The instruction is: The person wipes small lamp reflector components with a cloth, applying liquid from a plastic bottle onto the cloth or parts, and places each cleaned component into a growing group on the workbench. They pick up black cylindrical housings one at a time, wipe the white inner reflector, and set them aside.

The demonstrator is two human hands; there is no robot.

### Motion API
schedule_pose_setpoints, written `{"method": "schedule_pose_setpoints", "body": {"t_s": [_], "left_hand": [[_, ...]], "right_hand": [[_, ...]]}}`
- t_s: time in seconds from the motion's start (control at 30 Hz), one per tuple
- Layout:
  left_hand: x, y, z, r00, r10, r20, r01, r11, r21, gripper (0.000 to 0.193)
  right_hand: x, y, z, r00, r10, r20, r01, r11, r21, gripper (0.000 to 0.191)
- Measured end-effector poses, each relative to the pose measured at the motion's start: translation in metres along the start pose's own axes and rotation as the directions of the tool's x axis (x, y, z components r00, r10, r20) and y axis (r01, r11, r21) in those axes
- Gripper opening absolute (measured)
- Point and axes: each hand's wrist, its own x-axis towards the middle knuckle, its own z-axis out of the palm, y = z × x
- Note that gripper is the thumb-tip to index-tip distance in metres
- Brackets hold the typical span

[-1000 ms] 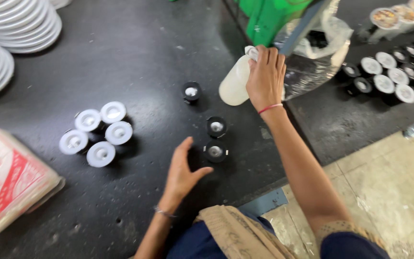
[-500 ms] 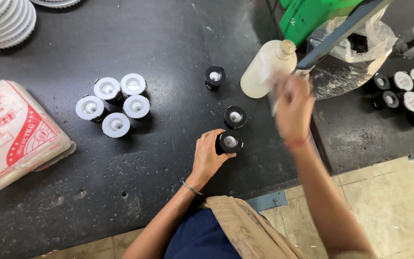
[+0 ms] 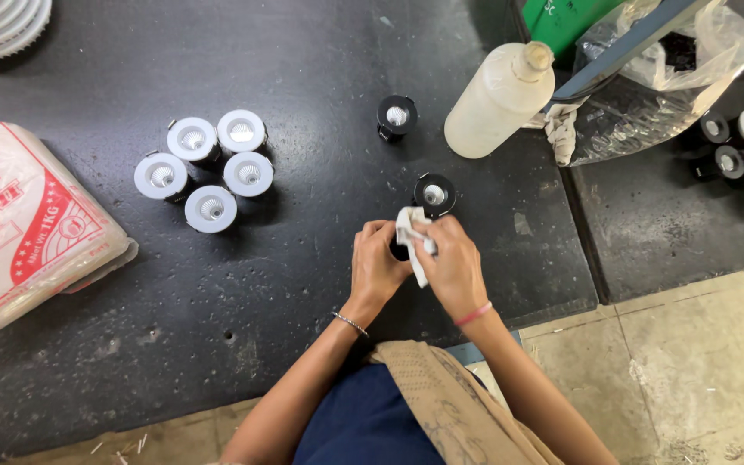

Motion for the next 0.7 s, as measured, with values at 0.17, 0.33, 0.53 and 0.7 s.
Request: {"method": "schedule_pose_setpoints", "body": {"t_s": [0.17, 0.33, 0.53, 0.7], "left_hand": [[0.001, 0.001, 0.0, 0.999, 0.026, -0.038, -0.026, 1.0, -0.014, 0.044], [-0.001, -0.001, 0.0, 0.998, 0.044, -0.043, -0.044, 0.999, -0.002, 0.039], [-0.002, -0.001, -0.001, 0.995, 0.086, -0.051, -0.085, 0.996, 0.027, 0.036], [0.001, 0.005, -0.007, 1.0, 0.027, -0.012, -0.027, 1.0, -0.015, 0.051]], "right_hand": [[-0.002, -0.002, 0.004, 0.998, -0.029, -0.048, 0.028, 0.999, -0.021, 0.02], [-0.005, -0.005, 0.006, 1.0, 0.002, -0.019, -0.003, 0.999, -0.054, 0.019], [-0.009, -0.012, 0.005, 0.993, -0.097, -0.063, 0.092, 0.993, -0.073, 0.016], [-0.029, -0.014, -0.013, 0.998, -0.062, 0.012, 0.063, 0.992, -0.11, 0.02]]}}
